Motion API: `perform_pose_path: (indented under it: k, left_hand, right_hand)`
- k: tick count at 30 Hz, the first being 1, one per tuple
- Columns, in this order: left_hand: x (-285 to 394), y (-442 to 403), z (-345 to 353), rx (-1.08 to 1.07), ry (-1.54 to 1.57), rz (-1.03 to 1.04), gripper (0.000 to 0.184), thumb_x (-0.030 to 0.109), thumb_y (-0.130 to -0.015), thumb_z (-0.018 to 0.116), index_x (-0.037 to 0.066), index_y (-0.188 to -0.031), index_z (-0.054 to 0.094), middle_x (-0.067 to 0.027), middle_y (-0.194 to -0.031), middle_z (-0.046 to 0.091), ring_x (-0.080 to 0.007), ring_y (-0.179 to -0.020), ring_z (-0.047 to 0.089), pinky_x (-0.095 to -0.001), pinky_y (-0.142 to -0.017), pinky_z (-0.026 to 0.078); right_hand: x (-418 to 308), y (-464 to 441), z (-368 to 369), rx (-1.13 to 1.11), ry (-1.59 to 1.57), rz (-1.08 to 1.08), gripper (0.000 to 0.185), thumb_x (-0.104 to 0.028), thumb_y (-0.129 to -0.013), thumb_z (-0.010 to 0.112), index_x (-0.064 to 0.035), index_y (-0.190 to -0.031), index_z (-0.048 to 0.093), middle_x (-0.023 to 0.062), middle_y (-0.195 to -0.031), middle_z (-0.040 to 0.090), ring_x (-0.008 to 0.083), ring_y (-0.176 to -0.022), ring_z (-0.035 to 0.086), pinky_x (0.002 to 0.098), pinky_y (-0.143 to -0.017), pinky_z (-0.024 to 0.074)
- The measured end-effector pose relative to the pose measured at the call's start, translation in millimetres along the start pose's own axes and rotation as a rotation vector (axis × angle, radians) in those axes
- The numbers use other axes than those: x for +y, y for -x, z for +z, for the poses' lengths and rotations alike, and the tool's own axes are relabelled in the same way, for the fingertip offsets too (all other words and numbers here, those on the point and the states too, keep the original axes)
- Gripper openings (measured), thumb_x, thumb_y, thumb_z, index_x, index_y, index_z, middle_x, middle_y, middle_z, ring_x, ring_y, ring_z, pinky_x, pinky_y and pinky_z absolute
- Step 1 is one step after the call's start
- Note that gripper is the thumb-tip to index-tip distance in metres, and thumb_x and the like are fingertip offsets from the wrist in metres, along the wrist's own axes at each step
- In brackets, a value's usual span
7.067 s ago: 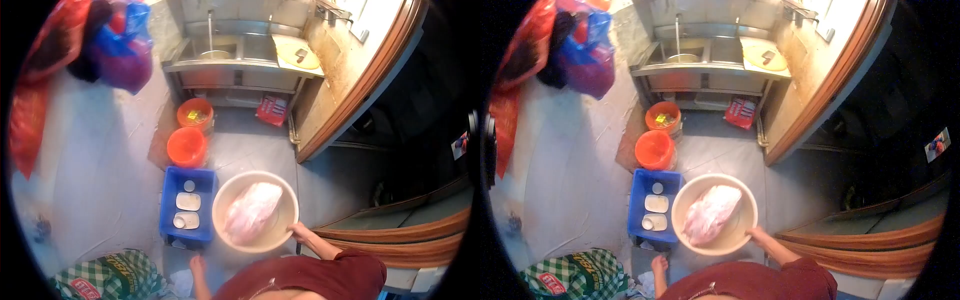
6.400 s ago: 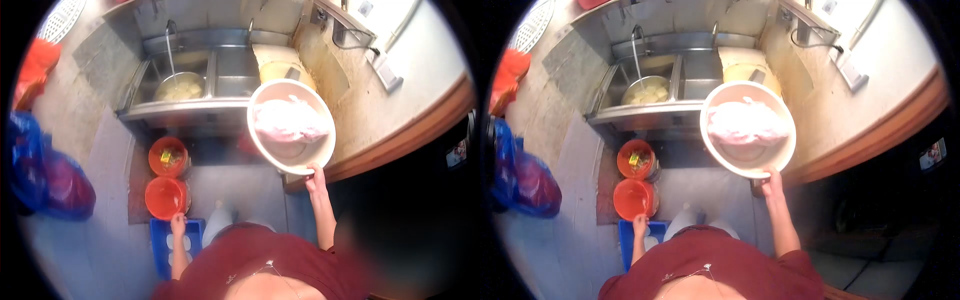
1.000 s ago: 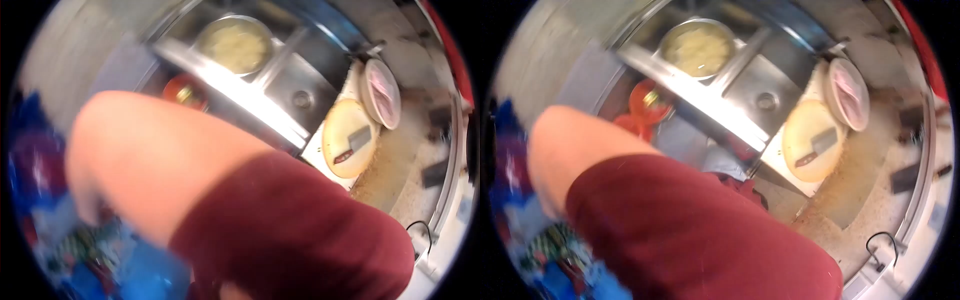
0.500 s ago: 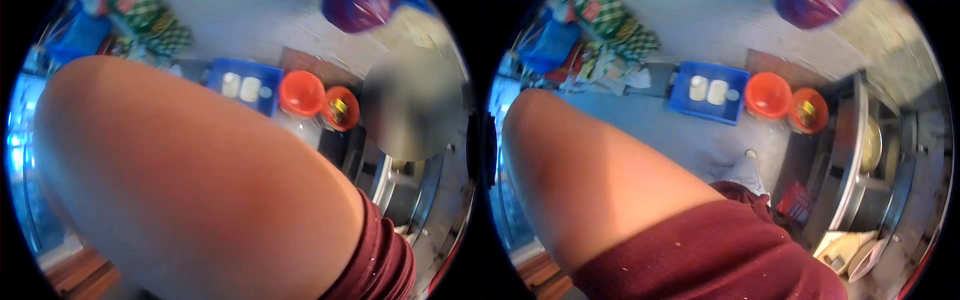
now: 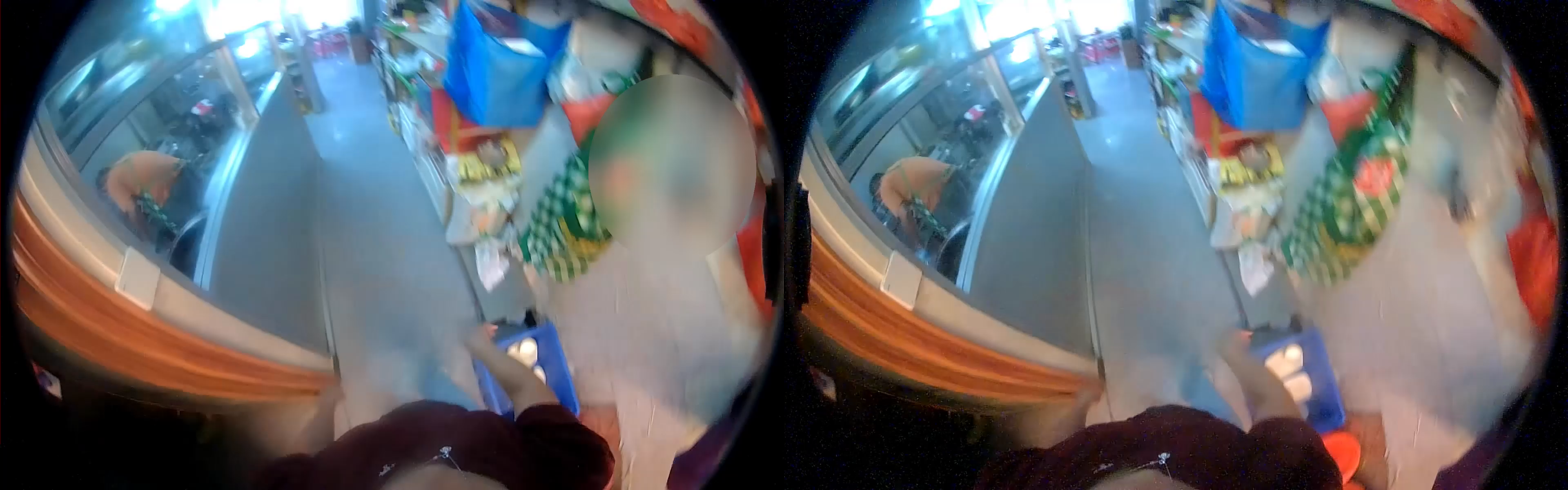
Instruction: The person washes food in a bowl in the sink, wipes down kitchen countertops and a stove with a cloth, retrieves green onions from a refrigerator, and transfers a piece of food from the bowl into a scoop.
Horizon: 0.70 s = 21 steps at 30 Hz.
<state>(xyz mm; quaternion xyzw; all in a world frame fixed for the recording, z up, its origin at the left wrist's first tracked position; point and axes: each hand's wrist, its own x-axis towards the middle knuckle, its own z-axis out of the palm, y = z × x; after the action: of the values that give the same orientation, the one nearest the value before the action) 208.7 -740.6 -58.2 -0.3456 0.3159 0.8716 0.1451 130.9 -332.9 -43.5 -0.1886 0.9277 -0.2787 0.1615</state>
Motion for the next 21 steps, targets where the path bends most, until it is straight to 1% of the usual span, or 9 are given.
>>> perform_pose_path:
  k: [3, 5, 7, 9, 12, 13, 16, 19, 21]
  left_hand:
    - [2.1, -24.7, 8.2, 0.191, -0.146, 0.004, 0.025, 0.023, -0.074, 0.056, 0.004, -0.09, 0.057, -0.007, -0.082, 0.058, -0.0161, -0.072, 0.054, -0.0285, -0.064, 0.045]
    - [11.4, -43.1, 12.4, 0.3, -0.252, 0.007, 0.025, 0.023, -0.074, 0.056, 0.004, -0.09, 0.057, -0.0072, -0.082, 0.058, -0.0161, -0.072, 0.054, -0.0284, -0.063, 0.044]
    - [26.5, -66.5, 19.8, 0.367, -0.35, 0.017, 0.025, 0.023, -0.073, 0.056, 0.004, -0.089, 0.058, -0.0073, -0.082, 0.058, -0.0161, -0.072, 0.054, -0.0284, -0.062, 0.044]
    - [47.0, -91.8, 29.2, 0.427, -0.428, 0.019, 0.025, 0.024, -0.073, 0.057, 0.003, -0.088, 0.058, -0.0075, -0.082, 0.058, -0.0161, -0.072, 0.054, -0.0283, -0.062, 0.044]
    - [81.3, -142.5, 50.4, 0.497, -0.592, -0.013, 0.026, 0.024, -0.072, 0.057, 0.003, -0.087, 0.058, -0.0078, -0.082, 0.058, -0.0161, -0.072, 0.054, -0.0282, -0.061, 0.044]
    - [98.4, -160.3, 52.3, 0.528, -0.638, -0.023, 0.026, 0.024, -0.072, 0.057, 0.003, -0.087, 0.058, -0.0079, -0.082, 0.058, -0.0161, -0.072, 0.054, -0.0282, -0.061, 0.044]
    - [163.4, -230.7, 63.7, 0.58, -0.767, -0.033, 0.026, 0.024, -0.072, 0.057, 0.002, -0.086, 0.058, -0.0081, -0.081, 0.058, -0.0161, -0.072, 0.054, -0.0281, -0.06, 0.044]
    - [260.9, -321.4, 100.0, 0.58, -0.958, 0.041, 0.026, 0.024, -0.071, 0.057, 0.002, -0.085, 0.058, -0.0084, -0.081, 0.058, -0.0161, -0.072, 0.054, -0.028, -0.059, 0.044]
    - [337.2, -379.3, 151.5, 0.546, -1.093, 0.186, 0.026, 0.024, -0.071, 0.057, 0.001, -0.085, 0.059, -0.0086, -0.081, 0.058, -0.0161, -0.071, 0.054, -0.0279, -0.059, 0.044]
  right_hand:
    - [106.4, 33.4, 1.6, -0.317, -0.001, 0.617, 0.041, -0.035, -0.078, 0.045, -0.0048, -0.106, 0.043, 0.0147, -0.105, 0.048, 0.025, -0.095, 0.048, 0.0357, -0.079, 0.0371]
    - [116.5, -2.7, -27.3, -0.58, 0.043, 0.785, 0.037, -0.033, -0.076, 0.047, -0.0025, -0.096, 0.05, 0.0154, -0.097, 0.053, 0.0251, -0.088, 0.052, 0.035, -0.073, 0.0411]
    - [104.7, -83.0, -47.4, -0.639, 0.146, 0.647, 0.036, -0.032, -0.074, 0.049, -0.0002, -0.087, 0.057, 0.0162, -0.09, 0.057, 0.0252, -0.082, 0.056, 0.0342, -0.066, 0.045]
    - [102.9, -189.8, -59.0, -0.201, 0.368, -0.053, 0.035, -0.036, -0.076, 0.043, -0.0043, -0.087, 0.056, 0.0165, -0.087, 0.057, 0.0279, -0.078, 0.056, 0.0384, -0.064, 0.0448]
    - [39.8, -372.9, -90.8, -0.037, -0.252, -0.032, 0.027, -0.025, -0.075, 0.045, -0.0023, -0.083, 0.056, 0.017, -0.077, 0.057, 0.0327, -0.074, 0.055, 0.0417, -0.066, 0.0427]
    - [20.8, -430.3, -97.9, -0.098, -0.004, -0.131, 0.026, -0.025, -0.075, 0.046, -0.0032, -0.082, 0.057, 0.016, -0.075, 0.058, 0.0331, -0.073, 0.054, 0.0425, -0.068, 0.0418]
    - [-13.4, -578.5, -98.6, -0.113, 0.319, -0.211, 0.027, -0.029, -0.076, 0.047, -0.0048, -0.08, 0.058, 0.0131, -0.071, 0.059, 0.0322, -0.071, 0.055, 0.0407, -0.071, 0.041]
    - [-51.3, -621.9, -178.5, -0.09, 0.155, -0.094, 0.029, -0.032, -0.077, 0.047, -0.0072, -0.085, 0.06, 0.0115, -0.08, 0.06, 0.0288, -0.076, 0.056, 0.038, -0.072, 0.0417]
    - [-2.0, -647.0, -177.9, -0.005, -0.216, -0.041, 0.03, -0.033, -0.078, 0.048, -0.0094, -0.093, 0.059, 0.0101, -0.09, 0.059, 0.0244, -0.081, 0.056, 0.0375, -0.074, 0.0411]
